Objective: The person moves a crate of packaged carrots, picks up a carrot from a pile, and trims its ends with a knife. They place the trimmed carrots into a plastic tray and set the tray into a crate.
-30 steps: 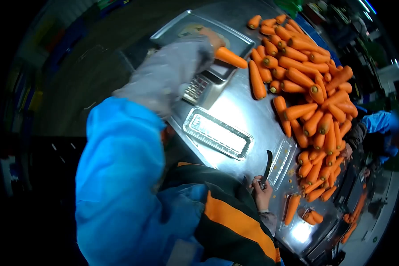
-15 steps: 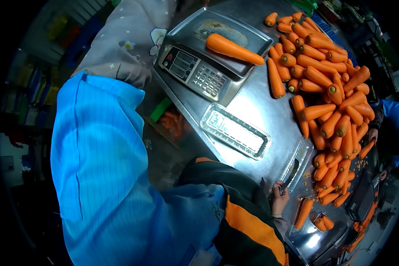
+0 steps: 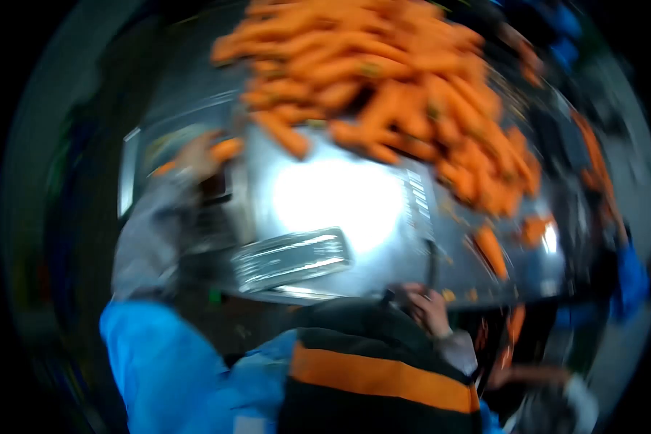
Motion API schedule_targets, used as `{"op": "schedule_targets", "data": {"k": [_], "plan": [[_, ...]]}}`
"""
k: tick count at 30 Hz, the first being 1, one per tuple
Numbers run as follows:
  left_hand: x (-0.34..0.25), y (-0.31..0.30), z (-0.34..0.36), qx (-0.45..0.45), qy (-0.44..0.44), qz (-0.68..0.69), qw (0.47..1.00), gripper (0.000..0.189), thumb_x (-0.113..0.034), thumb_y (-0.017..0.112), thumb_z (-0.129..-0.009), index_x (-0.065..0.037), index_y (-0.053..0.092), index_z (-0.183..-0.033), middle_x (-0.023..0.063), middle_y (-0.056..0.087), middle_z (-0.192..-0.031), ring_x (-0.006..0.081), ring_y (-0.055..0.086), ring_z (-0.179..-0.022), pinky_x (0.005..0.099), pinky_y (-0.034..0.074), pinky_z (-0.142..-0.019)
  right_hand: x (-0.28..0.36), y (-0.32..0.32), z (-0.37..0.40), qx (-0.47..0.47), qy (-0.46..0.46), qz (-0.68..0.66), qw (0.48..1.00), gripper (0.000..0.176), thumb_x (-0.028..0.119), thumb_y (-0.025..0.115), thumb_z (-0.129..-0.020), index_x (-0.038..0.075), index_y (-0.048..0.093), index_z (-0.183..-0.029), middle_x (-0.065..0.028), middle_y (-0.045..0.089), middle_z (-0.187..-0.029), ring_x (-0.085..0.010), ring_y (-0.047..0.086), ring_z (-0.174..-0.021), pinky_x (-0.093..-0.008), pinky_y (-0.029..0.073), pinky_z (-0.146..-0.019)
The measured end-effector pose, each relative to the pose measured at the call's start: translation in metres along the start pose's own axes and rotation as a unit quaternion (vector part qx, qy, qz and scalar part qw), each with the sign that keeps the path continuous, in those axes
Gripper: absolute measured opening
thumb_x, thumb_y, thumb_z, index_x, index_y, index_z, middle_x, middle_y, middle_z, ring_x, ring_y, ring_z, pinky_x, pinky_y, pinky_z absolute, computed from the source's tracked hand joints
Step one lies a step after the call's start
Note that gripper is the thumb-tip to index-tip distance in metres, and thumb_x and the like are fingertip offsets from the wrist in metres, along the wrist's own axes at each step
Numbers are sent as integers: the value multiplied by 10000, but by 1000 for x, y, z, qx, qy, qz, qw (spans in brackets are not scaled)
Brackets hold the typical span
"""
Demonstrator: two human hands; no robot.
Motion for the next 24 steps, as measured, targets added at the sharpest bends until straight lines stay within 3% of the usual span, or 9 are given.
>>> {"op": "schedule_targets", "data": {"k": [5,8,11,12,14,16,18,21,24], "plan": [[-15,1,9,7,11,-34,999,570,25,613,-714,-158,475,-1235,166,595,-1106,335,559,-1051,388,453,-898,12,-17,2,-27,-22,22,999,228,167,534,-878,55,586,-1070,42,427,-557,-60,394,-448,-193,326,-409],[-5,-8,-5,-96,11,17,995,444,143,514,-598,-32,567,-1003,146,630,-931,284,616,-877,351,492,-768,25,-23,-16,-23,-47,64,997,208,146,533,-859,69,601,-1040,42,406,-514,-61,384,-410,-211,312,-391],[-89,-20,51,-47,26,204,978,327,121,485,-549,-24,555,-834,78,568,-721,202,568,-640,299,474,-583,36,-23,-10,-62,-95,116,987,186,90,508,-853,80,619,-1002,40,407,-497,-65,400,-402,-218,325,-395],[-154,-10,83,19,143,381,913,266,83,486,-551,-50,528,-778,15,467,-618,142,475,-524,250,398,-483,40,-25,-10,-69,-111,128,983,187,73,500,-851,81,624,-990,39,408,-493,-63,403,-401,-218,331,-401],[-246,11,133,32,195,285,938,187,63,524,-546,-39,523,-704,24,483,-601,158,505,-544,264,395,-498,68,-27,0,-110,-214,214,947,166,57,500,-858,47,611,-982,-1,506,-568,-67,485,-493,-259,383,-446],[-302,58,160,103,171,275,941,125,-4,581,-551,-40,523,-657,46,495,-581,171,477,-525,310,389,-491,103,-21,21,-127,-484,211,840,153,8,518,-824,35,615,-940,-46,568,-624,-135,540,-523,-306,405,-465],[-331,120,176,167,177,350,905,104,-32,589,-553,-43,539,-643,71,507,-560,198,489,-508,321,398,-490,132,-5,56,-139,-566,349,734,168,-47,530,-773,38,623,-884,-88,579,-645,-226,558,-522,-330,421,-475],[-366,143,202,130,217,327,910,129,-25,586,-562,-31,568,-689,154,586,-672,354,574,-632,390,454,-573,146,5,82,-127,-557,421,705,185,-63,551,-707,60,625,-824,-98,531,-610,-265,535,-513,-323,417,-458],[-383,138,210,116,241,248,931,81,-3,608,-616,-34,561,-674,83,555,-588,229,556,-516,301,429,-496,141,5,82,-117,-543,470,686,182,-49,567,-684,77,620,-804,-78,509,-589,-245,532,-508,-318,407,-445]]}}
Point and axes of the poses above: each hand's wrist, its own z-axis away from the middle knuckle, its own y-axis out of the palm, x = y × z, the point moved 10 cm from there along -z, towards the middle knuckle
